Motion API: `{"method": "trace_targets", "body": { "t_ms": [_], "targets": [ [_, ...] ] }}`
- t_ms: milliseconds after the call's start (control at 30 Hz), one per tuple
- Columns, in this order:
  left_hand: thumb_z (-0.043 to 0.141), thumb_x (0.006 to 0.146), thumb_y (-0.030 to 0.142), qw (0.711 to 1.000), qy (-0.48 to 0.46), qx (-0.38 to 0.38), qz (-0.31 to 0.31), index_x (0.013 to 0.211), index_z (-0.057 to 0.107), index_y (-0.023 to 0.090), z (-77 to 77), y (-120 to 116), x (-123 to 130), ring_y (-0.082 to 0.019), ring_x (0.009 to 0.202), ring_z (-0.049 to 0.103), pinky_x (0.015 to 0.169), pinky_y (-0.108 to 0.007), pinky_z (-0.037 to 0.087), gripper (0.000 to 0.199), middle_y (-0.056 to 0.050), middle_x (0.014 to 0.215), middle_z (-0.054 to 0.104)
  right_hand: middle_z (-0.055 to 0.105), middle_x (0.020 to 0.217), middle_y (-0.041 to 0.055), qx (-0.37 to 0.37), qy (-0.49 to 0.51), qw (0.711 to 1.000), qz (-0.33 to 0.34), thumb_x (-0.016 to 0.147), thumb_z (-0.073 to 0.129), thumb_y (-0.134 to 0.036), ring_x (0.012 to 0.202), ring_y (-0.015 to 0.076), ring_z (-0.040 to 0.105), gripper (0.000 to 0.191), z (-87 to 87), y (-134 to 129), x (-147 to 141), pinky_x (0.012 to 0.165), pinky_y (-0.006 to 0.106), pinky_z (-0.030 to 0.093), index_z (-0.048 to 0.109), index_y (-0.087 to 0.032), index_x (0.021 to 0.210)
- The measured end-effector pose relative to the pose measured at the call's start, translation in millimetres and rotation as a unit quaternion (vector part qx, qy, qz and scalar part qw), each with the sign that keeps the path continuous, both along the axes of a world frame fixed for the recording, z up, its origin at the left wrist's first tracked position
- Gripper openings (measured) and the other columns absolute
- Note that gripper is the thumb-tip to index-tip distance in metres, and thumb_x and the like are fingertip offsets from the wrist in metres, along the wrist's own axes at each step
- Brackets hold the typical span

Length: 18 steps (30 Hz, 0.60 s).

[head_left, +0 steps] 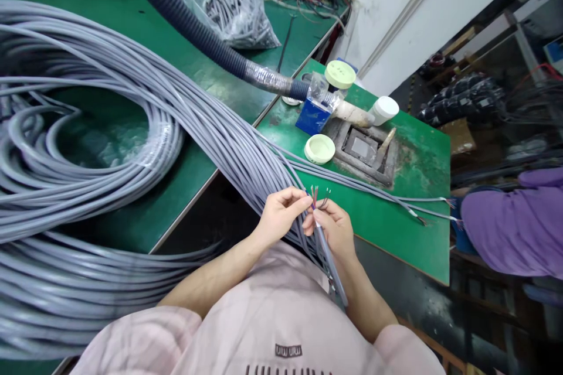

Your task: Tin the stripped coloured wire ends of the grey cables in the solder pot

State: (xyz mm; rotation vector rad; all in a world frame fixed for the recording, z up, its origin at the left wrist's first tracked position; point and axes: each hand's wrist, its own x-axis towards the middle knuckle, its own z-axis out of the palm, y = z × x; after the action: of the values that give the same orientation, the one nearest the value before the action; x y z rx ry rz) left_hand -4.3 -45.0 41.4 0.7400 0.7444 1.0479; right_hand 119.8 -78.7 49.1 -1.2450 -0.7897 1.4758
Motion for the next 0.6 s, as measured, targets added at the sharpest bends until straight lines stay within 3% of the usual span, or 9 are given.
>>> {"method": "trace_targets", "body": {
  "t_ms": [600],
  "targets": [
    [0.076,0.072,0.037,1.000,-0.005,0.002,0.013,0.067,0.058,0.016,-1.4,-0.7,-1.2,-0.011,0.044,0.058,0.046,-0.023,0.046,0.028,0.002,0.051,0.061,0.062,0.050,-0.0056,0.001,0.018,1.000,-0.008,0.072,0.066,-0.024,0.037,0.0087,0.054,0.013,-1.0,2.6,-0.9,0.042,0.019,0.046,0.056,-0.019,0.077]
  ]
}}
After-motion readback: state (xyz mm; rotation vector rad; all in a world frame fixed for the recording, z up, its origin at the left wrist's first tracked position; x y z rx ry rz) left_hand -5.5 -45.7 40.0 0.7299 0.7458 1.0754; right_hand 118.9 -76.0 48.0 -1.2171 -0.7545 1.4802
